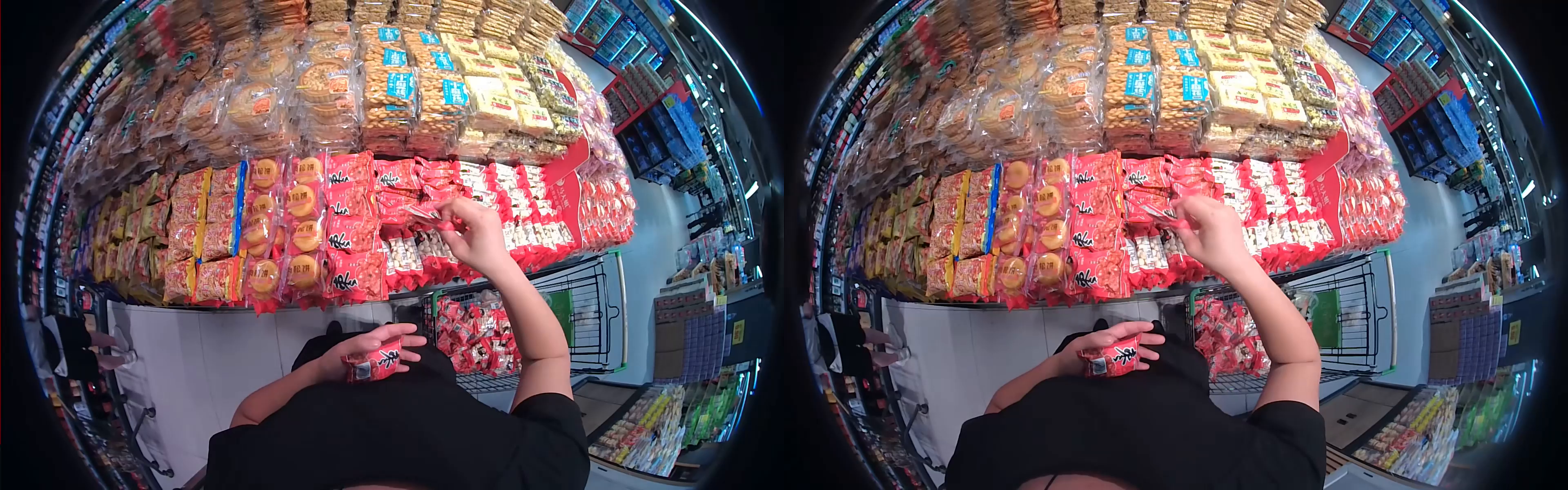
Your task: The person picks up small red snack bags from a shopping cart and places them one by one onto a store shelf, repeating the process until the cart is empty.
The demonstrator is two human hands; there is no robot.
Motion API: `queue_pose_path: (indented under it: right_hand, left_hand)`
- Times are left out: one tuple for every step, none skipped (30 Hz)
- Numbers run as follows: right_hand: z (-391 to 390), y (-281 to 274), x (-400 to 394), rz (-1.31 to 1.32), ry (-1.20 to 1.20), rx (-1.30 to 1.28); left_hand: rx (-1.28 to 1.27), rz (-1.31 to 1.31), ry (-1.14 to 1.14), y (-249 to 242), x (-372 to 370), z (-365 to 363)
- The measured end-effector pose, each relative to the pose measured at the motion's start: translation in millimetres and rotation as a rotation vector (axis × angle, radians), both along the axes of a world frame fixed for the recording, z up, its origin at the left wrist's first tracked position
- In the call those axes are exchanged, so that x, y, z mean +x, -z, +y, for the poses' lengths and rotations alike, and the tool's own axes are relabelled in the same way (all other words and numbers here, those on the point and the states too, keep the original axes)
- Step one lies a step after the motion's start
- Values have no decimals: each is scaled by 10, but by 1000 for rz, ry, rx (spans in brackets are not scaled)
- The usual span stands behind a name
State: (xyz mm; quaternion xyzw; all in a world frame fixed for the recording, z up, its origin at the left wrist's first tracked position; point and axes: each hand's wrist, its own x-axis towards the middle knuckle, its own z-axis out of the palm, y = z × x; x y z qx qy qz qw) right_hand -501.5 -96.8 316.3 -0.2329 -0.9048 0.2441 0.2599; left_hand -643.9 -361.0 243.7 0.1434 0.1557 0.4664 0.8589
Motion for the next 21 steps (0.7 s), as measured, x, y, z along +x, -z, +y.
queue_pose_path:
  right_hand:
    - [50,59,-98,-45,4,129]
    - [102,143,-199,-45,-1,131]
    - [161,251,-305,-39,-41,273]
    - [213,365,-396,-32,-80,415]
    - [257,485,-462,-89,-99,491]
    - [289,541,-521,-173,-121,520]
    - [319,592,-565,-257,-141,549]
    - [358,686,-598,-257,-143,551]
    - [405,790,-632,-288,-164,553]
    - [432,852,-656,-320,-184,554]
    - [454,912,-659,-319,-189,556]
    - [448,939,-659,-363,-206,519]
    - [439,968,-652,-407,-223,482]
    - [433,992,-628,-354,-226,438]
    - [413,935,-609,-355,-231,440]
    - [400,870,-581,-380,-247,361]
    - [385,804,-565,-405,-261,283]
    - [373,759,-561,-393,-249,246]
    - [381,776,-563,-396,-250,247]
    - [398,818,-566,-406,-247,258]
    - [416,862,-566,-417,-243,269]
  left_hand:
    - [1,0,-5,18,10,-8]
    - [8,18,7,57,14,-9]
    - [16,37,17,92,17,-8]
    - [18,38,10,118,24,-6]
    - [18,74,27,142,35,-4]
    - [16,110,46,154,46,-10]
    - [17,109,42,154,50,-26]
    - [29,67,21,151,46,-46]
    - [42,26,0,147,40,-59]
    - [43,26,-3,139,38,-67]
    - [39,20,-14,132,36,-79]
    - [35,13,-26,129,37,-94]
    - [35,11,-31,139,38,-106]
    - [33,4,-34,159,39,-113]
    - [32,-4,-38,180,40,-119]
    - [33,-6,-43,207,44,-125]
    - [27,3,-42,238,51,-129]
    - [20,13,-39,257,57,-133]
    - [21,10,-40,262,61,-137]
    - [16,-7,-41,266,67,-138]
    - [12,-25,-42,268,75,-135]
